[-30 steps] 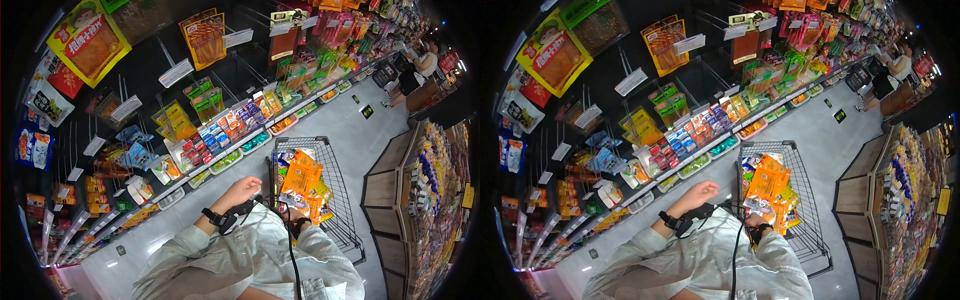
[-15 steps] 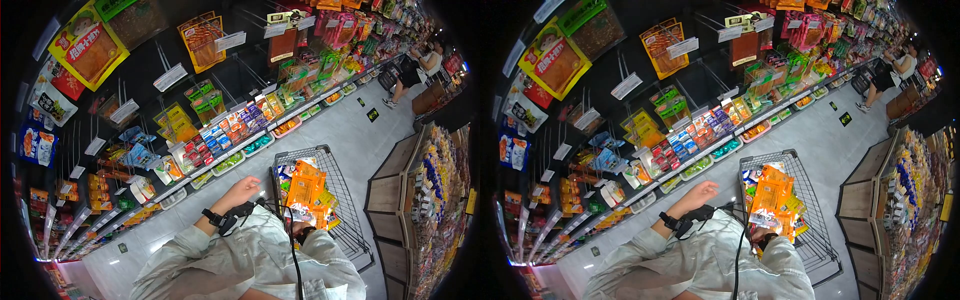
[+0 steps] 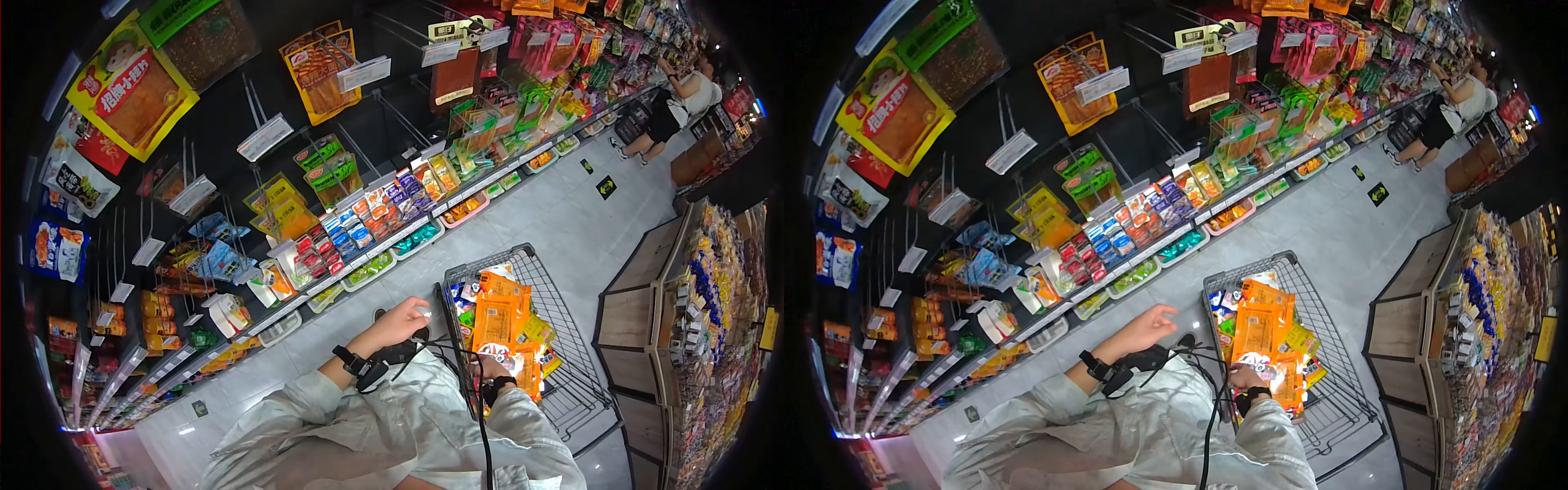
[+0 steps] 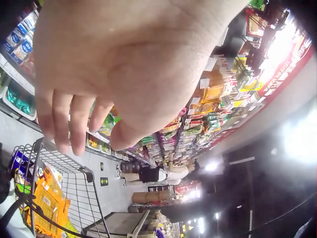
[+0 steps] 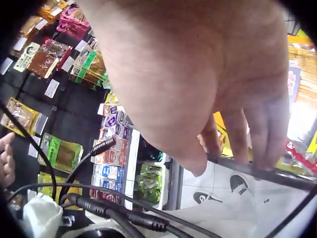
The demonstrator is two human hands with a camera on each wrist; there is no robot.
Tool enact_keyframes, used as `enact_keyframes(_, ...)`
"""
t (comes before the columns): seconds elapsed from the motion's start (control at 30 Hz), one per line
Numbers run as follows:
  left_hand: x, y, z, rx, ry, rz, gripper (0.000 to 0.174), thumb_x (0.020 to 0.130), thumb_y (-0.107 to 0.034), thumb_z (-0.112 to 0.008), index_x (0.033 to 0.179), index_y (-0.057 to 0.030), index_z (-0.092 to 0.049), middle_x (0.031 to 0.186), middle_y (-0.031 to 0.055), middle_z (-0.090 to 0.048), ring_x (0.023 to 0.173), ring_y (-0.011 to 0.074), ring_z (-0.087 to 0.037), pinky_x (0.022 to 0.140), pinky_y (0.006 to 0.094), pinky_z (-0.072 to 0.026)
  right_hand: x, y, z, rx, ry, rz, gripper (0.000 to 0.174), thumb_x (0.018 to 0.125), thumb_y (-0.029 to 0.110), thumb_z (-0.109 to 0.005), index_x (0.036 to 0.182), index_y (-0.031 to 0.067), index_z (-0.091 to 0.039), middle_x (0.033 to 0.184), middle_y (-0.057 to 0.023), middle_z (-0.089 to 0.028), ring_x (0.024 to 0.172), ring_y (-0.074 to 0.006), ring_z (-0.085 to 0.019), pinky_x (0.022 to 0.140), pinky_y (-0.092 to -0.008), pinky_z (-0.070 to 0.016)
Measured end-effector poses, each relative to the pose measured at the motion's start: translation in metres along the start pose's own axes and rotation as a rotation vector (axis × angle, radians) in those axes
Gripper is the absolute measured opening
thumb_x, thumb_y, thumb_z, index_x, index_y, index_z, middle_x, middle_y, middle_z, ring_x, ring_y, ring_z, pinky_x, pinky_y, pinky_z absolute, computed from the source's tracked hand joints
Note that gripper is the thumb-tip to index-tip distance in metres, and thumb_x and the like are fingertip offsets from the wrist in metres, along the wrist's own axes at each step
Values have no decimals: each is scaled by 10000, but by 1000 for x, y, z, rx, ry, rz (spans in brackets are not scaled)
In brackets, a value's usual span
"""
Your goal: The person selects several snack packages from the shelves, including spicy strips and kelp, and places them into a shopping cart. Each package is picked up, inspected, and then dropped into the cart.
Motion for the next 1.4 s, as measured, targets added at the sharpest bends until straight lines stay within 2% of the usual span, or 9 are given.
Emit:
enact_keyframes(0.03, 2, 0, 3, -3, -2, -1, 412, 1033, -173, -648, 1402, -53, -511, 1083, 65, -684, 1024, 126, -640, 920, 291, -507, 4, 6, 3, -24, -19, 65, 452, 894, 406, -702, 1191, 66, -736, 947, -90, -750, 749, -198, -702, 643, -371, -553)
enact_keyframes(0.1, 4, 1, 8, -9, -1, 2, 412, 1031, -171, -650, 1400, -50, -513, 1081, 67, -683, 1019, 123, -638, 916, 290, -506, -8, 24, -7, 287, 162, -149, 411, 863, 378, -731, 1072, 24, -742, 850, -97, -732, 647, -212, -665, 598, -367, -526)
enact_keyframes(0.23, 16, -5, 24, -33, 27, -1, 394, 1028, -171, -651, 1379, -43, -529, 1077, 65, -682, 1014, 122, -636, 912, 286, -506, 55, -71, -36, 119, 171, -221, 344, 846, 351, -733, 980, 36, -756, 768, -82, -726, 656, -219, -665, 583, -365, -515)
enact_keyframes(0.3, 32, -1, 36, -41, 36, -53, 383, 1027, -171, -651, 1369, -42, -538, 1069, 61, -682, 1011, 120, -637, 911, 284, -505, 38, -45, -20, 170, 200, -131, 381, 848, 407, -750, 999, 58, -778, 853, -89, -761, 742, -247, -701, 627, -396, -537)
enact_keyframes(0.37, 41, -18, 54, -21, 16, -86, 403, 1014, -210, -664, 1357, -33, -549, 1081, 90, -697, 986, 146, -652, 879, 305, -519, 22, -37, -15, 209, 165, -310, 422, 920, 448, -688, 1106, 80, -777, 1014, -91, -779, 883, -254, -726, 754, -407, -561)
enact_keyframes(0.63, 79, -62, 129, 10, -83, -244, 386, 1000, -239, -682, 1322, -46, -591, 1082, 97, -701, 987, 177, -672, 885, 316, -529, -3, 18, 21, 318, 115, -353, 421, 937, 441, -675, 1123, 76, -770, 1037, -91, -775, 920, -251, -720, 790, -407, -553)
enact_keyframes(0.83, 87, -68, 148, -18, -31, -213, 367, 996, -236, -693, 1297, -42, -610, 1075, 89, -697, 988, 172, -666, 882, 316, -531, -8, 39, 23, 399, 84, -368, 420, 950, 436, -666, 1136, 74, -766, 1054, -91, -772, 947, -249, -715, 818, -407, -547)
enact_keyframes(1.13, 131, -100, 129, -64, 112, -214, 305, 1012, -171, -665, 1279, -31, -616, 1142, 69, -675, 1058, 156, -648, 944, 299, -509, -19, 52, 21, 532, 51, -399, 418, 969, 429, -651, 1156, 70, -759, 1081, -90, -768, 988, -245, -708, 858, -407, -538)
enact_keyframes(1.4, 226, -144, 98, 81, 223, -225, 325, 1021, -188, -660, 1296, -23, -608, 1115, 83, -691, 1036, 154, -657, 914, 306, -529, -8, 41, 54, 677, 27, -415, 417, 986, 423, -639, 1173, 67, -752, 1104, -90, -765, 1025, -242, -701, 894, -406, -530)
Point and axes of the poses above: each hand's wrist, its own x-axis towards the middle knuckle, its own z-axis out of the back of the hand, y = z × x, the point moved 9 cm from there along x, towards the middle knuckle
